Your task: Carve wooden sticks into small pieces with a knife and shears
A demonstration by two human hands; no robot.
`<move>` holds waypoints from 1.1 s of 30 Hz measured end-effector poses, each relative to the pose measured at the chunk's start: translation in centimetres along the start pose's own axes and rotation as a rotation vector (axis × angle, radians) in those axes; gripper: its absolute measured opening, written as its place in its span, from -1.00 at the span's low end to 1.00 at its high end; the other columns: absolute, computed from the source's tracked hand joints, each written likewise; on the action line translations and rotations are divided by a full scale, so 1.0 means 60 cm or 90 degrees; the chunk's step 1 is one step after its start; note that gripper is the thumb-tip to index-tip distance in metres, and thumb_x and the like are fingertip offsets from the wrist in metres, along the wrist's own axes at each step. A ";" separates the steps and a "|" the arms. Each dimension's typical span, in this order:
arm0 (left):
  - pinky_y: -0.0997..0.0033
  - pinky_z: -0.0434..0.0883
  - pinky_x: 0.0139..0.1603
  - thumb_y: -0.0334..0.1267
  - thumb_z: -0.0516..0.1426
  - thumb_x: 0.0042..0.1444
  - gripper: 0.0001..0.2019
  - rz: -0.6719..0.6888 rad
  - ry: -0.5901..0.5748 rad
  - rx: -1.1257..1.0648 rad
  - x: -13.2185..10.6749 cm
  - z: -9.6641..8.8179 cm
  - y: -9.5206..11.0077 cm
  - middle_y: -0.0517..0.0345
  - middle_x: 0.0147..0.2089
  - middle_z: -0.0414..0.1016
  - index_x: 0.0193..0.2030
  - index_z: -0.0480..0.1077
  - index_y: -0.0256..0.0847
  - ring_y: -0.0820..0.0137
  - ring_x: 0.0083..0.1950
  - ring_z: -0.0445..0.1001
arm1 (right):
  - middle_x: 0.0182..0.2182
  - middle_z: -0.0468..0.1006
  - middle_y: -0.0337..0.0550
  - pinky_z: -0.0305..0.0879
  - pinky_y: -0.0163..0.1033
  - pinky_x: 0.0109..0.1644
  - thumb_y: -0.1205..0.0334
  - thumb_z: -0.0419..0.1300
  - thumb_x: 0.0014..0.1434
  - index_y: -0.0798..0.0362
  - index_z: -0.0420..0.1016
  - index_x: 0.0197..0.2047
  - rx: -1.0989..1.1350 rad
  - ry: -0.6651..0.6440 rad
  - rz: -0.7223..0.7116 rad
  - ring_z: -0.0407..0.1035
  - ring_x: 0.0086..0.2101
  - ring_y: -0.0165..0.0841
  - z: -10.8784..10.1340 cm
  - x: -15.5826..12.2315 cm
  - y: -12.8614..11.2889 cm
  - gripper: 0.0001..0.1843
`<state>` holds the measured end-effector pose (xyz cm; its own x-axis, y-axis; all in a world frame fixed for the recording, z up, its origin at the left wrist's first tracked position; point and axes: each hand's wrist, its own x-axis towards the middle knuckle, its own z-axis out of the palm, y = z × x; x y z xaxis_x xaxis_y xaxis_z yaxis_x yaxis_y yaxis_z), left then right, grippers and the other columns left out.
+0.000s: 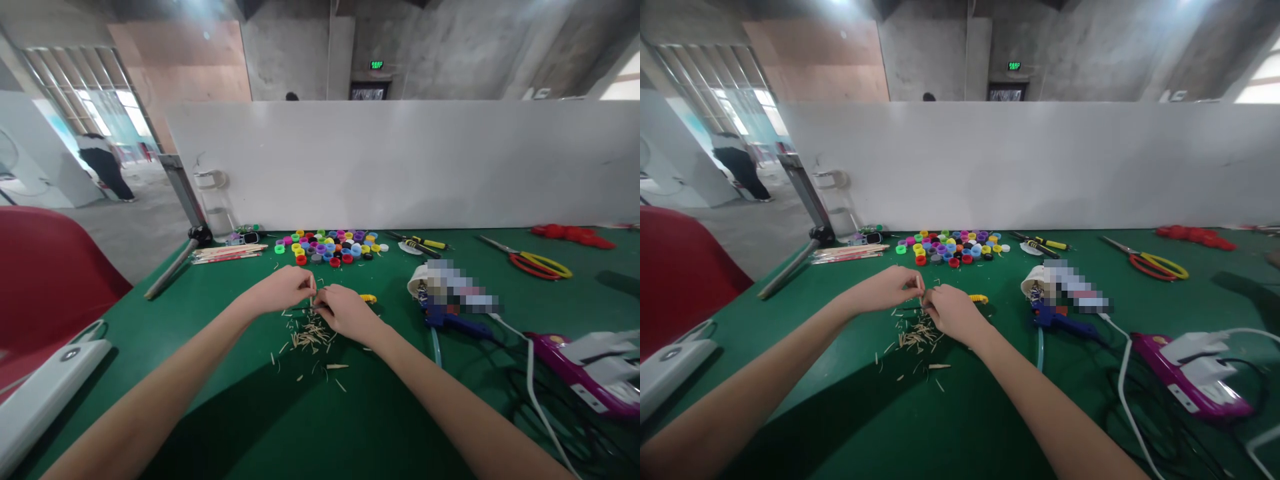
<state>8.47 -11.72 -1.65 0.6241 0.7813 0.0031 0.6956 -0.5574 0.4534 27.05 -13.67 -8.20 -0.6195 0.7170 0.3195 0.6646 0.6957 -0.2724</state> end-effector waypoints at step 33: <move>0.40 0.12 -0.50 -0.18 -0.10 0.17 -0.75 -0.069 -0.014 0.091 0.005 0.003 -0.002 0.11 -0.44 0.42 -0.38 0.33 -0.17 0.39 -0.46 0.33 | -0.16 0.54 0.00 0.16 -0.08 -0.03 0.29 0.12 0.06 -0.01 0.55 -0.27 -0.180 -0.073 0.397 0.36 -0.08 -0.14 -0.025 0.242 0.296 -0.80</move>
<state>8.63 -11.50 -1.85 0.5494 0.8335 -0.0596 0.8019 -0.5058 0.3179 30.47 9.05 -7.04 -0.1161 0.9902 0.0774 0.9846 0.1250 -0.1223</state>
